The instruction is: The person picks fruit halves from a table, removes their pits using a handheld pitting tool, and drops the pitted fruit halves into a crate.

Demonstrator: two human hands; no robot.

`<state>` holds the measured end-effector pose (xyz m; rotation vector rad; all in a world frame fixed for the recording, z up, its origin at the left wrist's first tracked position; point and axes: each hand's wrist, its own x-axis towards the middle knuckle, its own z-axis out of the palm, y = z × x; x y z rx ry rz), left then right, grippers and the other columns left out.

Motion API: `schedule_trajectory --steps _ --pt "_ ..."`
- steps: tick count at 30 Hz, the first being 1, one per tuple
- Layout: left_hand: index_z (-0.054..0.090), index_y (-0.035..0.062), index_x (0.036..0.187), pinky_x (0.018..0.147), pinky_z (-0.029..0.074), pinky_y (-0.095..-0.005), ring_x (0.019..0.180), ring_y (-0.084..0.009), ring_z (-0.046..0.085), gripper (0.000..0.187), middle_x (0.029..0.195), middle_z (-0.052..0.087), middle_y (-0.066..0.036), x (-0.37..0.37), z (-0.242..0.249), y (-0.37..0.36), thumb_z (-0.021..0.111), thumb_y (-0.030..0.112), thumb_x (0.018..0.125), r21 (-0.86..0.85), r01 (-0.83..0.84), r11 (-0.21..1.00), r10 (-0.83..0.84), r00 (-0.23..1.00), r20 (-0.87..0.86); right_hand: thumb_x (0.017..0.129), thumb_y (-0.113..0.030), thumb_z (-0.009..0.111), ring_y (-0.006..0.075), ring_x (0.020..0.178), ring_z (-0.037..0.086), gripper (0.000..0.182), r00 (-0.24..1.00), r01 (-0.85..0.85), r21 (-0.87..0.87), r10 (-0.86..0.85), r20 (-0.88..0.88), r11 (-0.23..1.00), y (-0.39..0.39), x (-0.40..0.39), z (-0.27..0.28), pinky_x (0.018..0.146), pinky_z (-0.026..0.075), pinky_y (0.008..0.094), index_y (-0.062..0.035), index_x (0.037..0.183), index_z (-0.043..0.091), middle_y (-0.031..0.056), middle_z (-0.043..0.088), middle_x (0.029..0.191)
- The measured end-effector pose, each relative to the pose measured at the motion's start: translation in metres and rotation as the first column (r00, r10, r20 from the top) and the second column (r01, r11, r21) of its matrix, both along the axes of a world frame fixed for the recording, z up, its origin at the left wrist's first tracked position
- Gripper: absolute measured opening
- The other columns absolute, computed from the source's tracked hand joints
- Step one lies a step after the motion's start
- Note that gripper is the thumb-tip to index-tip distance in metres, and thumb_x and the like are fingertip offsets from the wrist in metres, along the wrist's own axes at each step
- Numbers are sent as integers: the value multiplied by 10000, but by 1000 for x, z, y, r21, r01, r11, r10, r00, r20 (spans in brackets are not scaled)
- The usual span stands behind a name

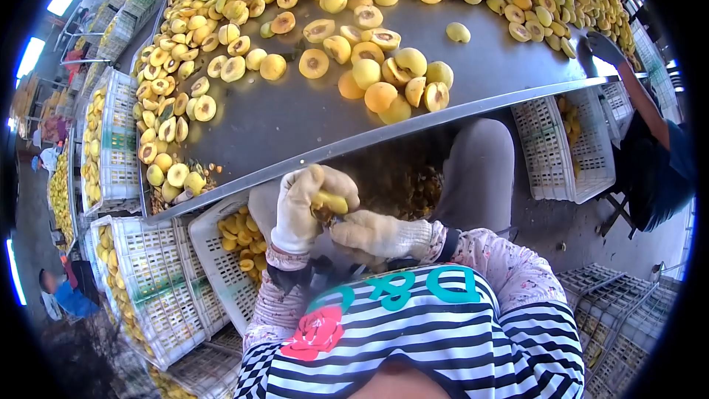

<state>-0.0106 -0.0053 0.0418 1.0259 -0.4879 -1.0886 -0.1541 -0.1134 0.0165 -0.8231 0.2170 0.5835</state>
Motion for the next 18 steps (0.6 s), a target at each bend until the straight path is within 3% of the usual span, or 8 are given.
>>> schedule_trajectory --steps 3,7,8,10,13,15,17,18 --pt "666 -10 817 708 541 -391 746 -281 653 458 818 681 -183 5 -20 -8 486 354 1030 -284 254 924 -297 948 -117 954 -627 561 46 453 288 503 995 -92 271 80 55 958 -2 0 2 391 238 207 -138 852 499 -68 351 583" --pt "619 18 868 748 562 -438 846 -308 659 432 917 674 -176 7 -24 -25 455 370 1056 31 -76 997 82 942 -326 970 -581 577 37 421 259 479 968 -250 453 219 121 856 -23 -8 0 359 196 213 -137 802 507 -82 303 538" --pt "638 14 906 811 571 -451 878 -304 669 437 959 682 -164 6 -15 -21 454 377 1063 140 -178 974 197 971 -138 978 -572 563 45 417 268 477 963 -270 499 223 153 823 -24 -12 -13 360 206 211 -133 801 505 -79 305 535" --pt "652 7 951 840 576 -451 900 -295 677 428 968 689 -159 18 -10 -8 452 367 1067 190 -279 941 334 852 -402 977 -580 559 52 418 282 484 985 -166 626 158 69 762 -27 -12 -20 367 219 211 -133 799 503 -71 326 543" --pt "682 -10 982 815 574 -406 887 -280 692 422 965 709 -154 29 16 28 484 357 1041 249 -343 906 293 931 218 1009 -561 516 60 452 307 443 970 178 263 -125 -207 948 -30 -14 -10 399 251 221 -162 815 512 -64 358 599" --pt "724 1 951 796 554 -361 866 -271 694 330 946 728 -147 52 33 67 593 304 965 502 -333 798 -176 668 723 1016 -569 497 73 450 313 446 933 317 155 -278 -230 936 -29 -11 -10 421 291 240 -167 823 491 -58 351 595" --pt "760 19 913 787 550 -338 841 -284 699 204 961 729 -166 69 52 77 711 211 863 480 -411 775 -486 97 869 1026 -592 440 83 444 323 470 920 339 207 -278 -275 918 -32 -11 -18 433 306 257 -164 838 484 -46 363 596" --pt "759 16 973 830 545 -335 904 -275 705 166 978 733 -164 63 69 62 701 129 866 458 -431 777 -351 308 884 1030 -604 412 89 442 328 483 916 343 228 -271 -296 911 -33 -12 -19 439 314 265 -162 846 481 -41 369 596"
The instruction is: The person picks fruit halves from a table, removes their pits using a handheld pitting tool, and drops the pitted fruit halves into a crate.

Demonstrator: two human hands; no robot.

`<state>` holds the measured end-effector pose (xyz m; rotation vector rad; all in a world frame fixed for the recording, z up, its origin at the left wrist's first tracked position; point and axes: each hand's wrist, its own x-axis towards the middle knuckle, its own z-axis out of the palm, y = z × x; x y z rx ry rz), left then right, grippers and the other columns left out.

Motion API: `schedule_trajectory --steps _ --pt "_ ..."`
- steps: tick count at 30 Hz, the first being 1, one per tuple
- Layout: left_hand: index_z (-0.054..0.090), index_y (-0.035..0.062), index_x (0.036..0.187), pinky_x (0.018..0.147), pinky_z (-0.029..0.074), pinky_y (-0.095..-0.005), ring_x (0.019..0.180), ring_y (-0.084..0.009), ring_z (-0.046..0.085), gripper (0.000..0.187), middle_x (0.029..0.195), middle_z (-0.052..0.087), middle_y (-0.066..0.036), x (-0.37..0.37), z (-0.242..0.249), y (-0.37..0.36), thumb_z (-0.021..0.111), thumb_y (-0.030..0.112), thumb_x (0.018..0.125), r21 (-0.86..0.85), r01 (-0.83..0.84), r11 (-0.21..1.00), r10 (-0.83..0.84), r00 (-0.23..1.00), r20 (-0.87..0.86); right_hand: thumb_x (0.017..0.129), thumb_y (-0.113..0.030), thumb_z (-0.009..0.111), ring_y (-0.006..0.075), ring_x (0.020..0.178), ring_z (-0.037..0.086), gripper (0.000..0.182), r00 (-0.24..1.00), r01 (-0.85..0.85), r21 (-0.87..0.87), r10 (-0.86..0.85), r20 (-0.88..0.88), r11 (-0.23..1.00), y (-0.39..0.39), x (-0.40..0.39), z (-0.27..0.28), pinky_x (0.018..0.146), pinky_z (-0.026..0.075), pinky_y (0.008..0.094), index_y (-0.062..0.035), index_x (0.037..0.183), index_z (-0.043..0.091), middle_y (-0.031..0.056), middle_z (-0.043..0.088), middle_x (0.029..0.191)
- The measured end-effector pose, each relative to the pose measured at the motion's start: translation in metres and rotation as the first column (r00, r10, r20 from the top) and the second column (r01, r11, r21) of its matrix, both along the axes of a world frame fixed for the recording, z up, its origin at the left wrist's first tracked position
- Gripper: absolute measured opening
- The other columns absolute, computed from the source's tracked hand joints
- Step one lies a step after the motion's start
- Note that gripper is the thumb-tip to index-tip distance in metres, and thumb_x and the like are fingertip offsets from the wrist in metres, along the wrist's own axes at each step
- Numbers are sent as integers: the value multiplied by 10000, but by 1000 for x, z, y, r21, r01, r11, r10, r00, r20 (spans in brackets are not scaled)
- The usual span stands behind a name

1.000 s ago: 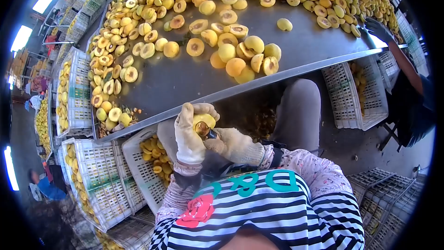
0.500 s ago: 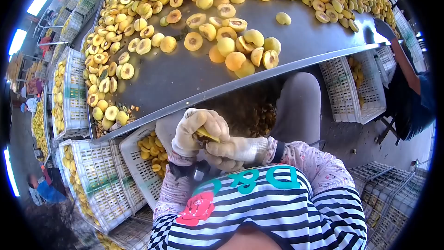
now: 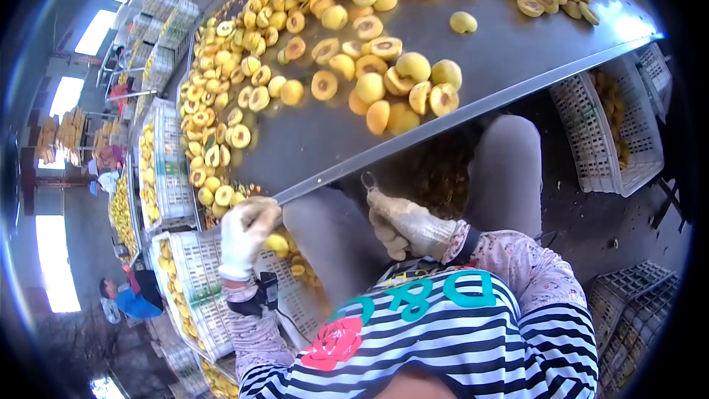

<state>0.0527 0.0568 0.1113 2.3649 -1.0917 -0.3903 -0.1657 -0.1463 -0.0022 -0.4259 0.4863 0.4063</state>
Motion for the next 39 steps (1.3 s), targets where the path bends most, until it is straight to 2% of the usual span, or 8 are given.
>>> schedule_trajectory --steps 3,8,13,18,20,24,28,39 --pt "718 21 1130 919 520 -332 1027 -273 693 248 1099 716 -189 -16 22 -77 631 76 905 -284 68 956 -76 997 -15 1027 -576 458 83 457 338 447 998 36 -69 -32 55 997 -3 -5 5 458 312 263 -166 853 497 -36 393 620" --pt "498 118 1444 1154 366 -388 1381 -325 465 515 1461 522 -166 29 -82 -188 569 133 934 3 381 925 -377 914 150 1006 -507 516 82 454 302 395 984 172 -173 -179 -23 970 -13 -17 20 443 269 258 -181 786 465 -42 378 607" --pt "552 42 1320 1049 454 -403 1241 -339 583 569 1346 592 -208 25 -109 -217 756 229 823 193 259 946 -300 925 231 1002 -478 485 91 474 304 373 986 162 -206 -168 -9 965 -21 -22 25 465 281 279 -172 790 454 -41 362 607" --pt "541 41 1314 881 529 -344 1003 -251 671 578 1181 664 -148 24 -96 -175 783 206 815 31 47 998 -41 985 -168 1005 -475 490 90 470 302 372 991 133 -230 -130 29 964 -16 -18 23 459 286 279 -174 792 447 -36 355 602" --pt "519 28 1362 833 570 -341 1015 -248 677 526 1234 643 -183 20 -93 -135 690 170 885 -360 -144 922 -154 717 -680 1012 -462 511 91 466 312 356 989 145 -258 -134 59 955 -17 -21 25 445 295 266 -161 830 455 -31 358 600" --pt "478 17 1412 850 613 -434 1053 -334 683 660 1291 613 -236 -30 -83 -81 711 336 883 -505 -410 760 -474 181 -862 1015 -455 526 92 468 370 354 984 39 -449 44 174 893 -12 -12 35 437 315 258 -131 876 493 -22 439 623" --pt "535 3 1355 970 526 -374 1089 -271 648 568 1232 645 -221 -82 -85 -73 410 465 1049 -546 -459 701 -214 595 -775 1023 -468 511 94 484 423 372 972 -35 -591 164 166 806 8 10 35 437 336 262 -116 903 528 -8 504 661" --pt "602 -18 1185 932 511 -313 981 -223 654 530 1006 699 -159 -77 -92 -70 355 437 1067 -540 -543 644 -71 660 -748 1019 -543 501 143 692 570 514 958 -152 -641 272 92 753 30 32 15 638 467 288 -49 1023 643 36 606 774"
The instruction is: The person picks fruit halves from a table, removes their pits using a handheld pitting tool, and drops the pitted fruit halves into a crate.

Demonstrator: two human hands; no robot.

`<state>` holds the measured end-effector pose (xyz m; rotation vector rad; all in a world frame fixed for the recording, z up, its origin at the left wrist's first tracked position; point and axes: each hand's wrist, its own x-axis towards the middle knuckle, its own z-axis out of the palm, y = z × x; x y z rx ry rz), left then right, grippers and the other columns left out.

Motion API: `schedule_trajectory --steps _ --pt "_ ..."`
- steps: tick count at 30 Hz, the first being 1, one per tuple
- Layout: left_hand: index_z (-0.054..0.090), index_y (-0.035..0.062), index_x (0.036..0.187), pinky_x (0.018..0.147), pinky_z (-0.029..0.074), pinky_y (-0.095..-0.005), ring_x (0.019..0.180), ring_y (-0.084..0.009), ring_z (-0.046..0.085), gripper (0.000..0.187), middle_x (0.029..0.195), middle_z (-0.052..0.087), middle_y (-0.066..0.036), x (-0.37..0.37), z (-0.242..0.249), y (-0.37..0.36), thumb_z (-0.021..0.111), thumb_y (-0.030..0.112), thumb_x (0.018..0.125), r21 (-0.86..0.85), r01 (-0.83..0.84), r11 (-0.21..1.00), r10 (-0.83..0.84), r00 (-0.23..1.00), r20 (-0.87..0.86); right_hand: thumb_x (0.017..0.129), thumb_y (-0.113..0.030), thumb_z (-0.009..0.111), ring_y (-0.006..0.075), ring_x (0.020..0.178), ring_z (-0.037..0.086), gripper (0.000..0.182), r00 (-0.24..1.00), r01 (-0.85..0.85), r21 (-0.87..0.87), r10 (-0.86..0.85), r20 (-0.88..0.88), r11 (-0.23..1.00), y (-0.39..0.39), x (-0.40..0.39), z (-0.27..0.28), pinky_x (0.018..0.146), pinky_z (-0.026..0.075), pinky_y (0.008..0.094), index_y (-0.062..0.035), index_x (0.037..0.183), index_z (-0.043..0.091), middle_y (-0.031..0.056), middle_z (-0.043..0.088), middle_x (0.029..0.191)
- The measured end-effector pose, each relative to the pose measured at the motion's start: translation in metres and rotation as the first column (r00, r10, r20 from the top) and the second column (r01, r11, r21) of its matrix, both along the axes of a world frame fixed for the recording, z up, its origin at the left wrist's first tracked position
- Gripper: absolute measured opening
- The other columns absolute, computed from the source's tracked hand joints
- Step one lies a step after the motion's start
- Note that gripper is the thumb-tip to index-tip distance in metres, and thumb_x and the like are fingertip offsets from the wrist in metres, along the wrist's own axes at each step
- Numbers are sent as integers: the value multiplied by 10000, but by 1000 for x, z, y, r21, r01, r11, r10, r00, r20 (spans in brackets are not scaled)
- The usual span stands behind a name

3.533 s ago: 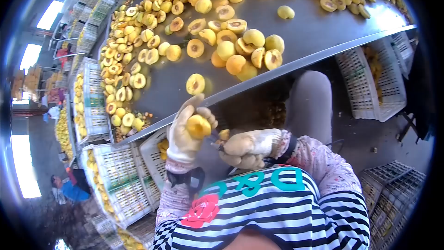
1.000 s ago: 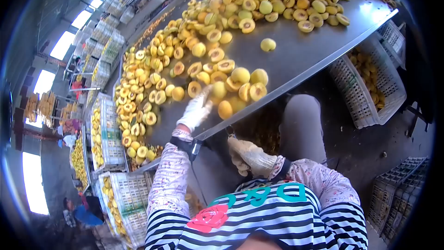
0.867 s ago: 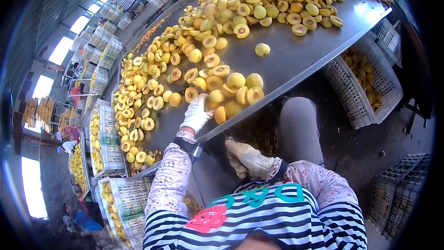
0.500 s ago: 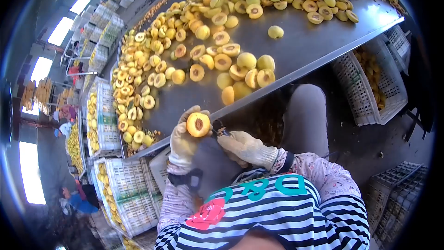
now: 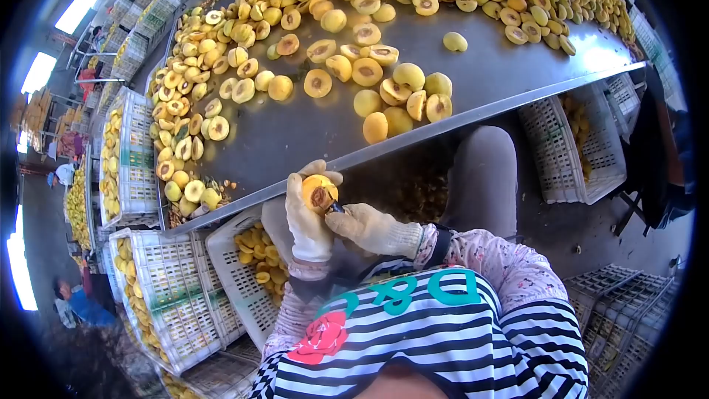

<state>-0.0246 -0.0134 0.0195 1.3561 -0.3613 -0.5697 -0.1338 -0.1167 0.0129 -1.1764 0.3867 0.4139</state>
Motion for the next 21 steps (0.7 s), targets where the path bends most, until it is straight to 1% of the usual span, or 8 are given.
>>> schedule_trajectory --steps 3,6,9,11,13,16,19,21 --pt "624 -29 1174 918 523 -320 987 -233 665 524 1016 707 -169 8 4 2 379 420 1063 -47 4 999 -12 987 -160 1014 -543 512 147 645 558 495 998 -65 -113 66 7 991 0 6 -6 595 457 292 -66 995 645 37 597 745" --pt "649 -35 1149 907 533 -331 983 -243 677 488 1023 715 -177 14 1 8 391 371 1066 -121 46 992 -65 986 -154 1018 -523 517 159 671 576 484 971 114 -329 -35 235 937 12 5 -21 625 477 311 -60 1008 657 48 614 760" --pt "668 -45 1114 900 533 -329 979 -237 680 415 1044 717 -172 12 -5 8 416 280 1059 -174 39 984 -45 999 -28 1021 -494 525 195 751 621 470 960 64 -163 -16 281 985 9 4 -23 711 505 335 -48 1058 668 77 654 816" --pt "679 -55 1095 892 523 -316 976 -214 675 326 1076 715 -158 10 -7 8 460 180 1042 -247 38 968 -17 996 87 1022 -462 535 216 824 628 452 995 -95 72 93 31 993 -2 3 -19 790 503 352 -37 1099 667 95 674 878" --pt "676 -55 1097 891 519 -308 977 -207 670 328 1076 714 -155 6 -4 5 448 174 1046 -280 51 959 -17 993 120 1021 -436 546 225 849 629 435 992 -123 47 123 6 991 -5 2 -15 822 503 359 -30 1115 667 103 684 906" --pt "674 -47 1095 881 517 -299 978 -193 661 328 1074 710 -153 7 -5 8 431 169 1051 -296 117 948 -83 989 124 1011 -405 573 207 817 616 403 971 9 -311 66 228 950 -3 1 -7 803 503 353 -23 1083 677 92 678 889" --pt "673 -28 1087 874 529 -310 975 -201 665 345 1068 709 -153 8 -10 12 419 203 1056 -285 187 940 -160 980 117 1007 -409 574 214 824 632 403 972 -40 -207 86 217 977 -5 0 -7 796 507 357 -27 1071 683 97 682 885" --pt "672 -8 1078 880 551 -342 968 -237 686 382 1060 714 -156 11 -10 14 418 277 1063 -251 205 946 -171 973 152 1009 -409 569 199 768 619 401 982 -77 -266 119 145 961 -6 3 2 737 502 341 -26 1043 682 84 664 829"
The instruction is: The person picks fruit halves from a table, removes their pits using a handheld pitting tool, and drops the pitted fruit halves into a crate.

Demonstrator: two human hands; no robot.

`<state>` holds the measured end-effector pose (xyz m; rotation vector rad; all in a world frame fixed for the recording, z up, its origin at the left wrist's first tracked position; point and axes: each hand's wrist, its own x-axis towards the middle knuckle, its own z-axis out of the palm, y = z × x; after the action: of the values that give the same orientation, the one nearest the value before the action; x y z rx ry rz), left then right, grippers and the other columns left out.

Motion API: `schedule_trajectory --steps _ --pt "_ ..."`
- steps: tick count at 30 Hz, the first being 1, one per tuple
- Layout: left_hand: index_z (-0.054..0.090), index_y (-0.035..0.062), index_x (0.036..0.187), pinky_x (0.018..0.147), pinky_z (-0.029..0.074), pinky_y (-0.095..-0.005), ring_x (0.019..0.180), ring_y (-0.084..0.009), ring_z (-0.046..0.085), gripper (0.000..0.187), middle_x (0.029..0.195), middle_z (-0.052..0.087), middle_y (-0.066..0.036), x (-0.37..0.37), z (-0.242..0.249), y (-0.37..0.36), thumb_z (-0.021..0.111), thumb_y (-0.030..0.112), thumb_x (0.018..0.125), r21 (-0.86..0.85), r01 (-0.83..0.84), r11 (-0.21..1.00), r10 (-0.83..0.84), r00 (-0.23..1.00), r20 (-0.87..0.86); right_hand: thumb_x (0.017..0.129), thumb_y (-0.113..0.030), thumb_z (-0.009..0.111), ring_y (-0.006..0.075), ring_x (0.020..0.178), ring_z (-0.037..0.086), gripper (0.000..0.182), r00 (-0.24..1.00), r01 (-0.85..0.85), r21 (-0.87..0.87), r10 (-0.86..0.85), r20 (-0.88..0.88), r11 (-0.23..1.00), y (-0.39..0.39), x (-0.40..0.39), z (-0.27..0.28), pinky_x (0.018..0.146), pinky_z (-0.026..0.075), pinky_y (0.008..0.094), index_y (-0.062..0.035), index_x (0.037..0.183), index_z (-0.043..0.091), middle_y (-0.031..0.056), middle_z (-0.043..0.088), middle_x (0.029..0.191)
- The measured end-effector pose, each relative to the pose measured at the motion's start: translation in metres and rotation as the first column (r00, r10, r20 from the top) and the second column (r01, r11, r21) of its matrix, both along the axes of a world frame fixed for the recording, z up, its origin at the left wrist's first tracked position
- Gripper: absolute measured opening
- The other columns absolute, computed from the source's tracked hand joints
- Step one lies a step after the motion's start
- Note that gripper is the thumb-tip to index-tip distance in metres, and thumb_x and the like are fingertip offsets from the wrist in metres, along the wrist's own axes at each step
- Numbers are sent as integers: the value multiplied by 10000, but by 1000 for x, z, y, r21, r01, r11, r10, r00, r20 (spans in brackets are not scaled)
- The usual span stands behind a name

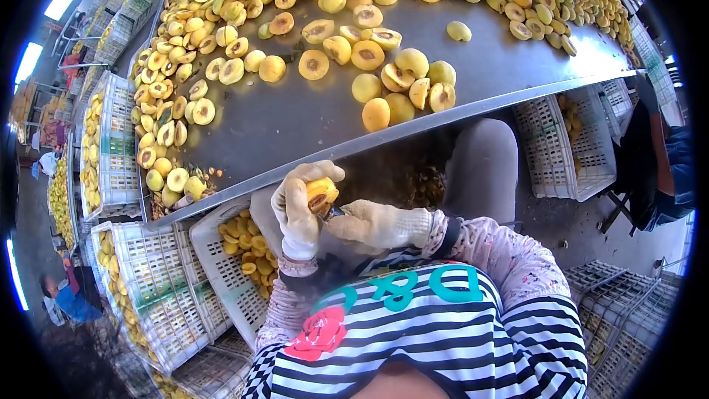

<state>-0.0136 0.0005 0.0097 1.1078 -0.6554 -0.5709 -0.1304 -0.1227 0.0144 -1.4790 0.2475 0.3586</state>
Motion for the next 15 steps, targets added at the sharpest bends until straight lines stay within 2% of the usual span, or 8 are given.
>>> schedule_trajectory --steps 2,3,5,7,10,11,13,15 --pt "682 -20 1041 876 547 -332 959 -230 686 379 1047 715 -153 3 0 1 443 273 1056 26 34 999 -35 999 18 1010 -409 563 184 713 606 402 997 -27 -66 22 -68 997 -1 3 8 677 497 326 -25 1015 682 72 646 773" --pt "685 -22 1035 874 547 -328 960 -228 685 378 1045 715 -152 10 -2 2 453 275 1053 51 80 996 -82 995 58 1016 -431 548 147 603 545 417 971 136 -137 -104 217 981 9 6 -2 566 440 285 -40 931 665 22 575 662" --pt "710 -9 1039 697 480 -229 804 -102 630 297 994 721 -86 19 -4 6 479 177 1033 59 180 982 -179 984 -14 1022 -469 532 114 520 451 421 999 2 185 5 -37 983 5 -1 -9 486 381 263 -91 851 604 -18 505 621" --pt "716 -12 1038 702 487 -235 808 -108 635 301 987 724 -87 25 -2 6 496 193 1034 30 290 957 -286 954 -92 1027 -507 515 81 438 358 446 953 -37 507 183 -241 861 1 -1 1 406 322 242 -142 771 542 -57 434 581" --pt "719 -33 1024 712 502 -257 812 -135 646 357 974 723 -120 27 0 5 492 241 1042 -40 342 939 -343 924 -169 1019 -560 497 63 436 329 459 942 41 855 266 -206 516 8 -3 0 369 242 233 -130 857 508 -45 387 570" --pt "718 -38 1016 713 506 -261 811 -143 649 379 974 722 -130 26 2 3 478 253 1046 -71 330 941 -338 923 -182 989 -621 487 54 436 334 517 943 87 897 254 -214 432 14 -5 3 368 252 216 -121 857 502 -49 378 558" --pt "690 -43 1012 699 515 -264 768 -163 638 467 945 708 -151 20 1 1 398 318 1061 -109 263 959 -278 947 -160 987 -625 483 54 427 335 523 951 54 997 301 -68 55 25 -3 -15 366 254 207 -117 860 503 -46 382 552" --pt "675 -4 1042 660 515 -276 714 -181 634 537 902 704 -135 8 -5 -5 362 431 1055 -74 129 989 -147 910 -386 968 -631 514 51 416 341 539 952 37 973 304 35 -226 30 0 -29 360 251 193 -106 846 519 -43 403 544"
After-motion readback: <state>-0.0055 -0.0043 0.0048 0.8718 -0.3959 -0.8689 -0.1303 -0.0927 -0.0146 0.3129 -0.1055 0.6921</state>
